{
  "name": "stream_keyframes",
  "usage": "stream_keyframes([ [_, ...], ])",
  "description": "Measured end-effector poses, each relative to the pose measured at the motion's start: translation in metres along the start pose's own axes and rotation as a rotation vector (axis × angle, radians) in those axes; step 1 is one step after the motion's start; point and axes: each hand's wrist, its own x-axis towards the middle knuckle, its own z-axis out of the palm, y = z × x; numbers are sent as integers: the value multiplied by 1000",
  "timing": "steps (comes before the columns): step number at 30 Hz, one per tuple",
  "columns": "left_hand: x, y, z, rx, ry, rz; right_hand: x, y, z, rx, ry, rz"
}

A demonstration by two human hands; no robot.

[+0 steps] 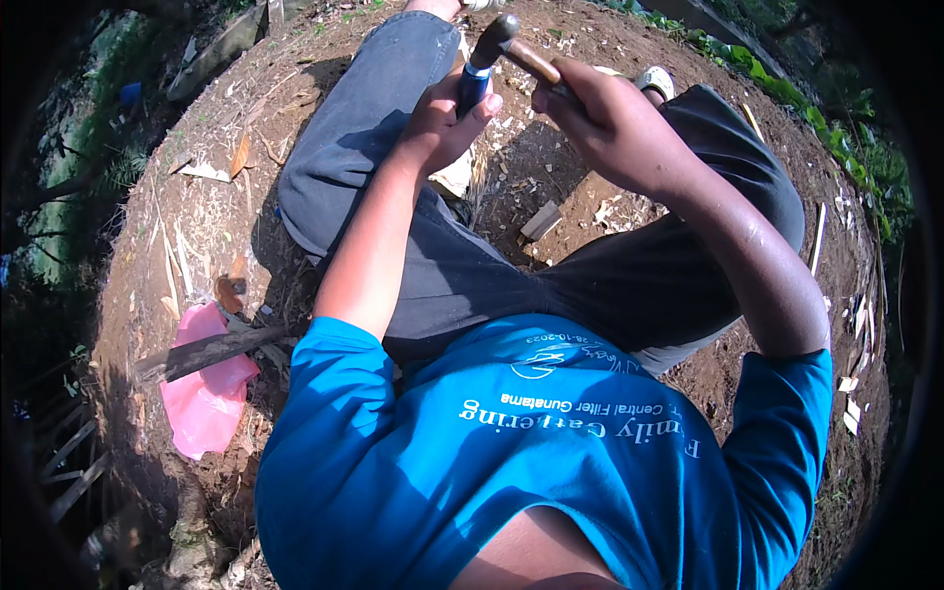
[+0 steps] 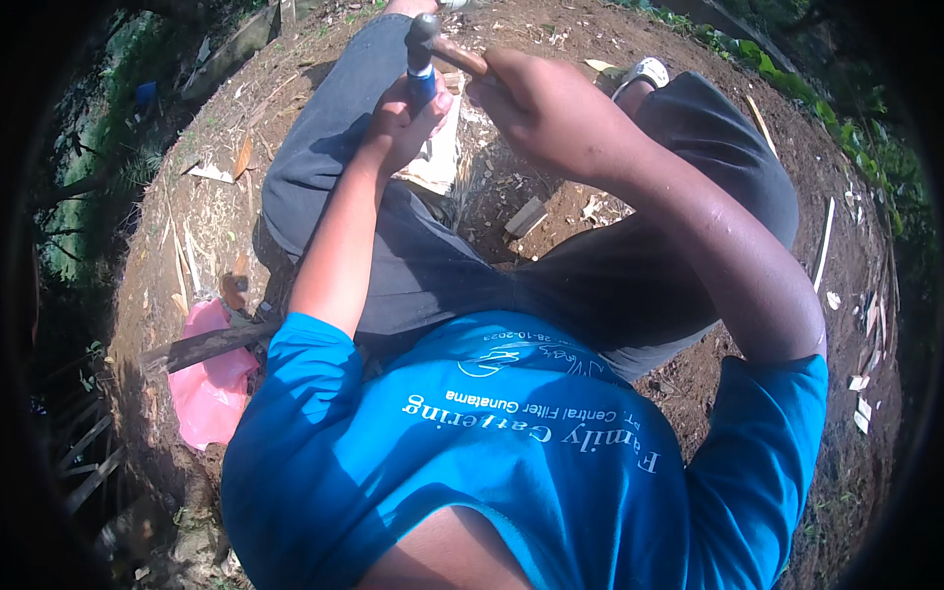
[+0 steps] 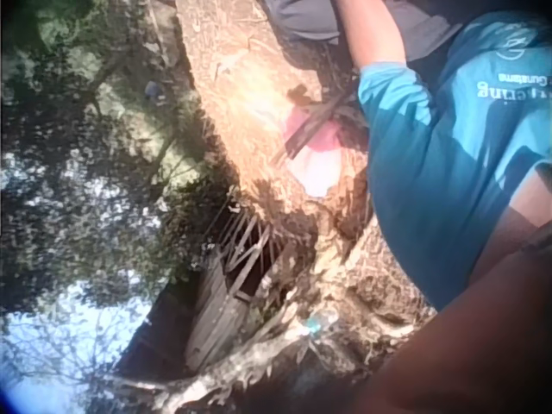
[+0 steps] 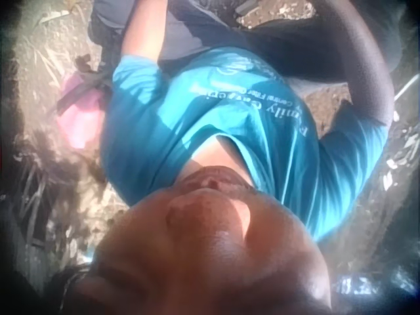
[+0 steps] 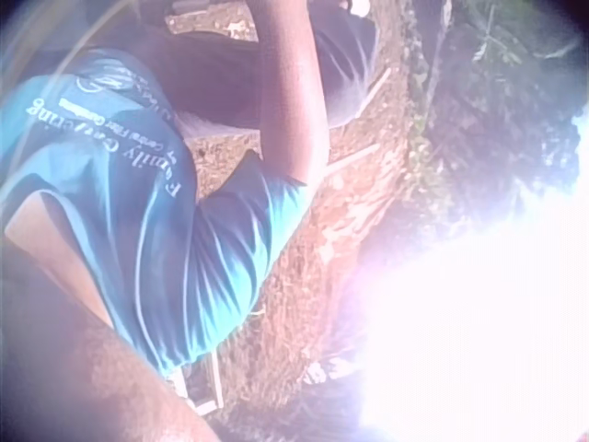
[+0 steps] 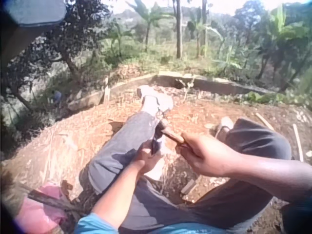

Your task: The person saws a wooden structure using a handsaw and then uses a hammer and a small tool to work on a wooden joint.

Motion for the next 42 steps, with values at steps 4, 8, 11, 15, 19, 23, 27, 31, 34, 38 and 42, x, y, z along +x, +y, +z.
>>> stream_keyframes([
  [4,-4,-2,-4,-43,-25,-7,-4,-14,-4,248,208,-63],
  [8,0,-11,-4,-82,2,10,-2,11,11,-2,-75,38],
  [11,-4,-18,-18,-297,-1,15,1,-5,-1,172,130,-1],
  [15,-1,-14,-12,-296,-14,39,4,3,2,-76,4,-89],
  [19,-5,-13,-8,-311,9,17,2,-16,-3,-47,63,-68],
  [23,-2,0,-11,-443,34,6,6,-10,-25,308,152,-125],
  [27,4,0,-38,-741,396,32,-4,-30,-47,535,108,106],
  [31,2,2,-22,-522,200,89,-4,-10,-43,580,144,295],
  [34,3,-1,-4,-385,82,102,-11,1,-40,654,111,235],
  [38,6,-13,-2,-176,70,106,-11,2,-37,633,129,171],
  [42,10,-7,6,187,36,161,-14,8,-33,626,216,129],
])
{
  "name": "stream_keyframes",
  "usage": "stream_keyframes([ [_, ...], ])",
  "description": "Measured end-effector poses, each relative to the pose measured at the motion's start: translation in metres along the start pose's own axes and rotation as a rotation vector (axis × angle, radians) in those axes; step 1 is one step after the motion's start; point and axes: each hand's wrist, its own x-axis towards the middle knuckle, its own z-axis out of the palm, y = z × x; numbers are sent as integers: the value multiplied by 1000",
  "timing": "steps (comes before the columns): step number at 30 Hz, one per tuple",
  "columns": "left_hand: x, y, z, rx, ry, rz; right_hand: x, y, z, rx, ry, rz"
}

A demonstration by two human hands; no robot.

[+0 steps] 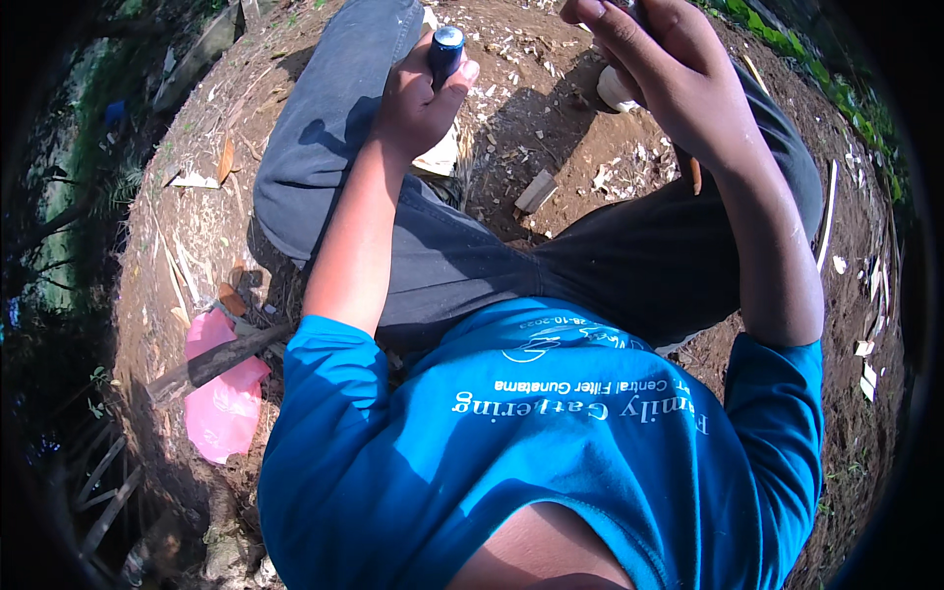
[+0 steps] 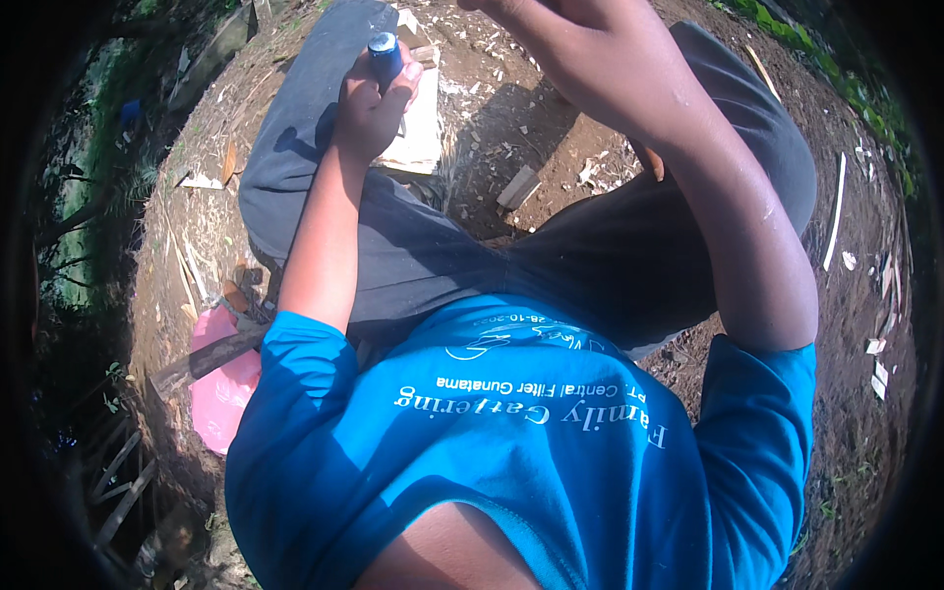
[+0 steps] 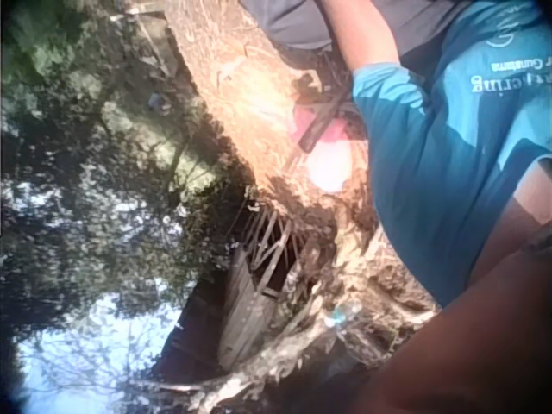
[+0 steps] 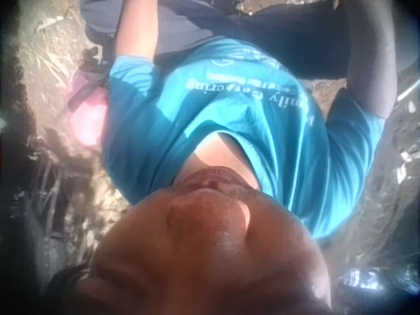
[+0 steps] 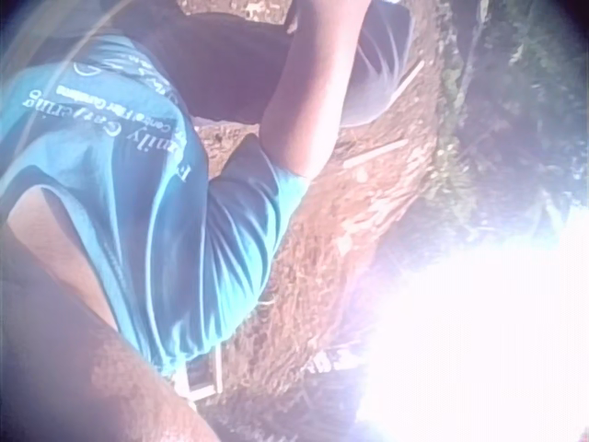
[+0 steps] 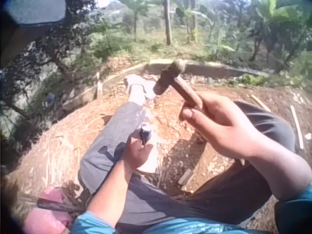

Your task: The person saws a wooden structure using a handsaw and then uses a hammer and a small tool to work on a wooden joint.

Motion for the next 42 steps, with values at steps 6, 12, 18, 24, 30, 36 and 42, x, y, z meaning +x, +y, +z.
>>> stream_keyframes([
  [6,10,19,9,226,-99,15,-21,29,-10,-370,-73,-171],
  [12,9,21,7,213,-142,-71,-22,30,1,-264,57,-233],
  [18,7,21,5,176,-52,-38,-15,30,9,-385,-31,-73],
  [24,5,18,2,58,-47,-3,-4,37,16,-565,-154,-32],
  [30,4,16,0,-6,-45,-135,5,27,20,-645,-238,4],
  [36,2,6,-3,-36,-68,-72,5,25,26,-270,73,-279],
  [42,-1,1,-8,-69,-72,-92,10,29,27,-323,108,-292],
])
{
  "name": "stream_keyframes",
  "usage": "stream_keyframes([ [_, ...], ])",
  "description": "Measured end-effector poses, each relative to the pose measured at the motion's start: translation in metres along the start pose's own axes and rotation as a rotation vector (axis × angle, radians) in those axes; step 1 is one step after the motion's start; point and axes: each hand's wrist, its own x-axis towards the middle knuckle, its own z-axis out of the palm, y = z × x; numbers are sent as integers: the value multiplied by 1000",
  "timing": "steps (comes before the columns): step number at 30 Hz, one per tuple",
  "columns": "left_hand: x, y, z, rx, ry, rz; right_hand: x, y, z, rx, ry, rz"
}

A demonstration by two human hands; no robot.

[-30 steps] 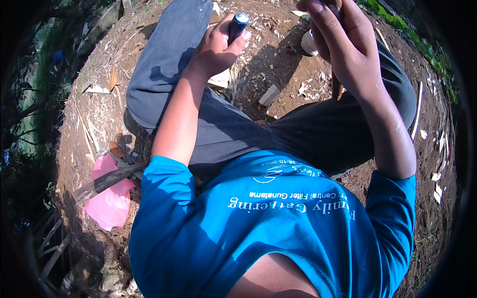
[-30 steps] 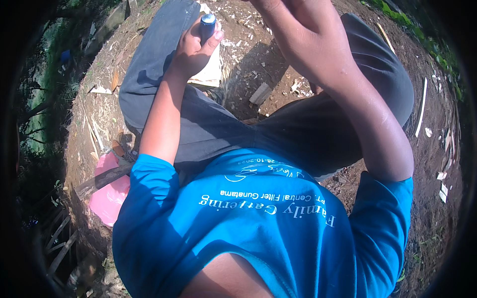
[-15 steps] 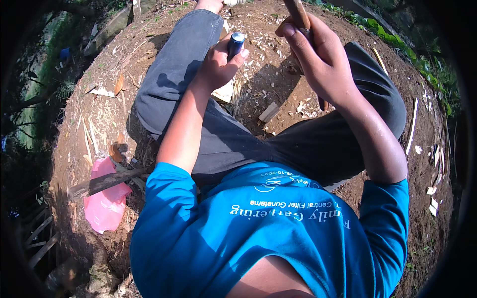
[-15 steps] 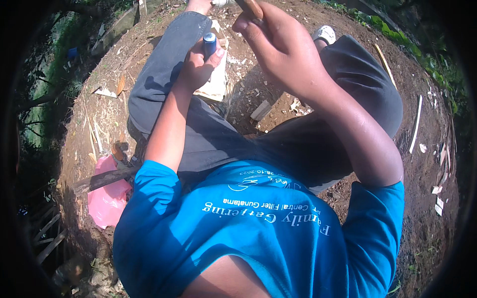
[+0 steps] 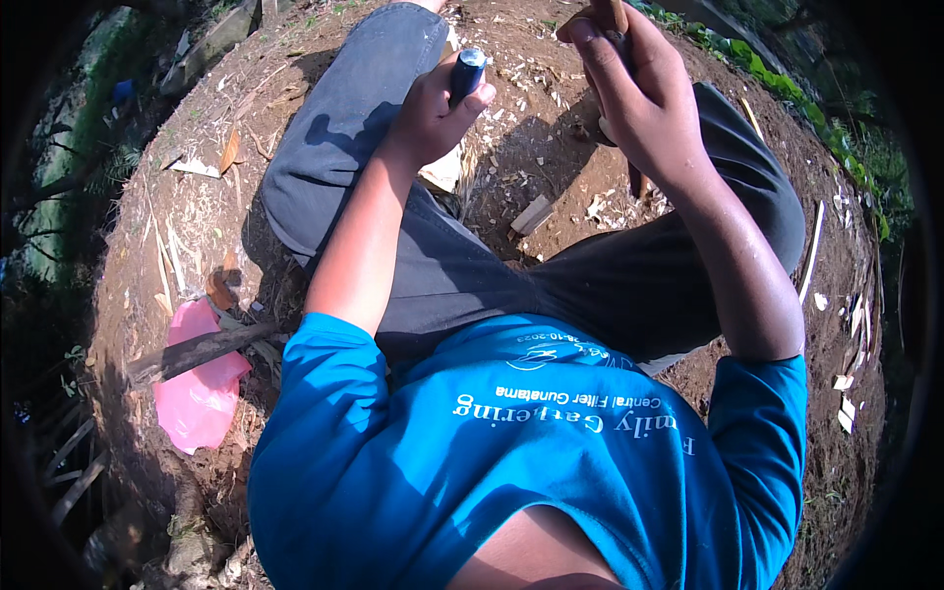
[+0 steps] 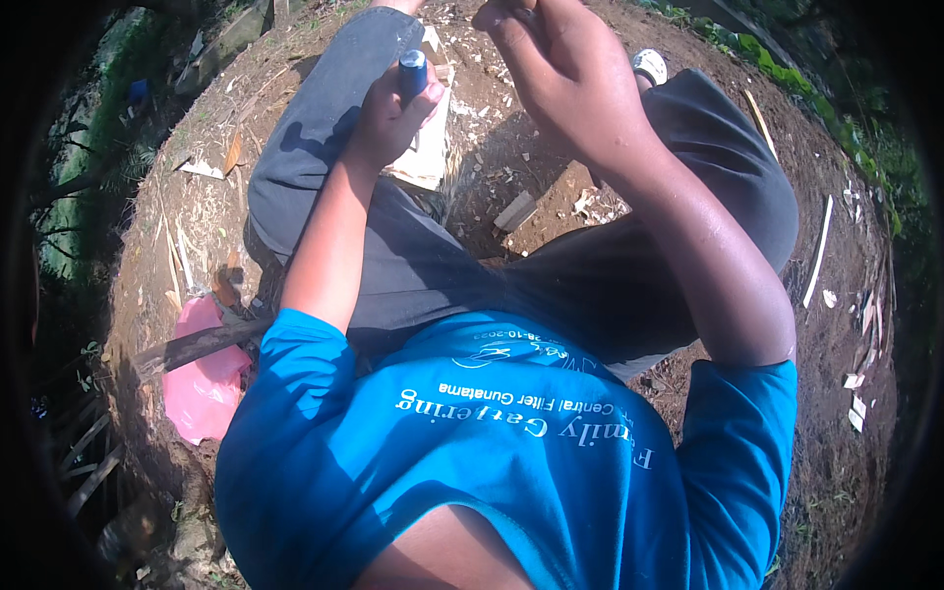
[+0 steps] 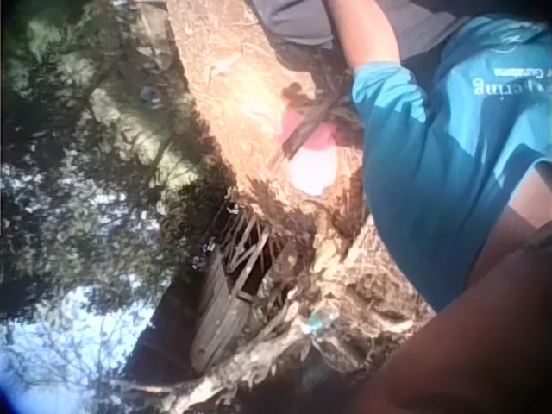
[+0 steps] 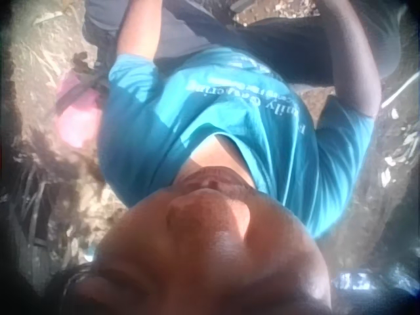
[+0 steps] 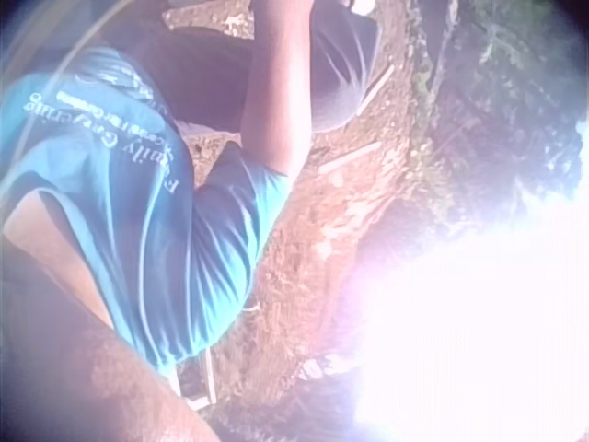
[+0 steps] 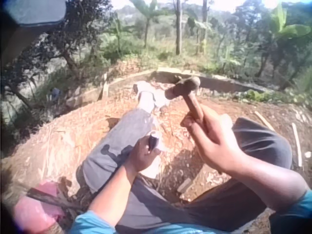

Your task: The person saws a wooden structure using a handsaw and then uses a hammer and a small tool to work on a wooden joint.

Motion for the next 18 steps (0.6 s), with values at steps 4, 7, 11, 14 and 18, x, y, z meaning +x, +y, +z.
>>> stream_keyframes([
  [4,1,-8,0,-155,71,145,3,18,7,-208,-297,158],
  [7,-1,-7,-3,-216,24,21,0,-9,0,22,-94,38],
  [11,4,-8,0,-201,-2,66,0,6,9,-153,-212,102],
  [14,-4,-20,-11,-148,32,62,7,-12,5,-88,-139,161],
  [18,-5,-10,-4,-231,44,19,13,-52,-19,275,-68,184],
])
